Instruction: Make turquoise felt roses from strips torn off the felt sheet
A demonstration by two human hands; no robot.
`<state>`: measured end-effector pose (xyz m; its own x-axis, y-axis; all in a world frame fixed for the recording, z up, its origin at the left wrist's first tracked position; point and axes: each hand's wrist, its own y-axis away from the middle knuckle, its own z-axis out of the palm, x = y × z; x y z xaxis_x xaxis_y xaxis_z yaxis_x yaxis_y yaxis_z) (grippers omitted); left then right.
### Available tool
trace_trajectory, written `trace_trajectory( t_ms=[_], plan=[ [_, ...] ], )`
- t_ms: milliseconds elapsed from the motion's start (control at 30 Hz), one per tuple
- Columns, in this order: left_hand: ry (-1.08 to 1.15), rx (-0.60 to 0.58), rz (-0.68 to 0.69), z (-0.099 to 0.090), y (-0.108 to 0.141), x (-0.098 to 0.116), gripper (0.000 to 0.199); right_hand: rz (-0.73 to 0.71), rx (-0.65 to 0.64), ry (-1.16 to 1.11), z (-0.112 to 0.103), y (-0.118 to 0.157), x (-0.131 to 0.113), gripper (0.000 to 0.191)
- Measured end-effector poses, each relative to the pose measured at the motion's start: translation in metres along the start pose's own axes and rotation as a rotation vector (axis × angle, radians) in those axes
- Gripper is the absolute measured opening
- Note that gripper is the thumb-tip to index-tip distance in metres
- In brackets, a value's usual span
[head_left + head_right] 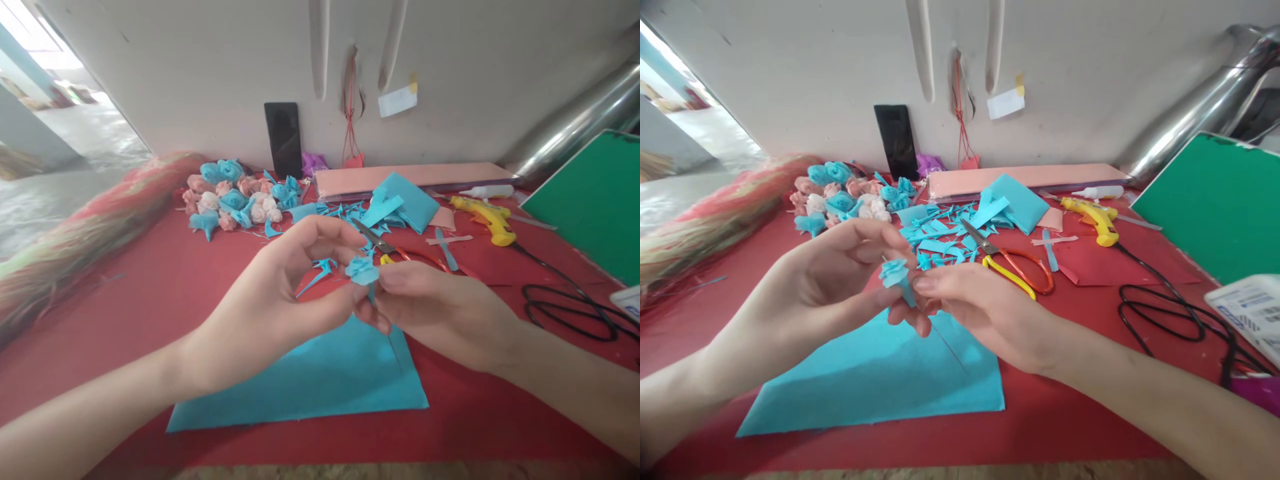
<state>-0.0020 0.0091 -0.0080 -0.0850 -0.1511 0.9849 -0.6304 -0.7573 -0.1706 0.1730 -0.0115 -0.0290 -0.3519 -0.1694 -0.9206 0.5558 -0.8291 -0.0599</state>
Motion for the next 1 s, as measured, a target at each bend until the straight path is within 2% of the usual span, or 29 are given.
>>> trace_trajectory(
  t_ms=[300,400,500,600,700,767,900,1000],
  plan=[
    [0.146,-0.059,-0.014,0.000,0.000,0.002,0.019,0.054,-0.090,-0.159,-0.005,0.001,0.003,0.005],
    [0.160,-0.082,-0.004,0.000,0.001,0.002,0.019,0.059,-0.132,-0.202,-0.006,0.001,0.005,0.009],
    [0.139,-0.129,0.026,-0.001,0.004,0.002,0.021,0.060,-0.161,-0.224,-0.007,0.001,0.007,0.006],
    [0.075,-0.133,0.075,-0.002,0.005,0.002,0.024,0.052,-0.182,-0.183,-0.008,0.001,0.007,0.006],
    [-0.042,-0.106,0.160,-0.002,0.006,0.002,0.029,-0.026,-0.177,-0.021,-0.008,0.002,0.006,0.008],
    [-0.122,-0.084,0.225,-0.003,0.007,0.002,0.035,-0.147,-0.112,0.182,-0.005,0.003,0.003,0.012],
    [-0.280,0.000,0.387,-0.005,0.010,0.000,0.043,-0.554,0.120,0.766,0.003,0.005,-0.003,0.022],
    [-0.373,0.023,0.506,-0.006,0.011,-0.001,0.044,-0.786,0.170,1.102,0.008,0.009,-0.007,0.019]
  ],
)
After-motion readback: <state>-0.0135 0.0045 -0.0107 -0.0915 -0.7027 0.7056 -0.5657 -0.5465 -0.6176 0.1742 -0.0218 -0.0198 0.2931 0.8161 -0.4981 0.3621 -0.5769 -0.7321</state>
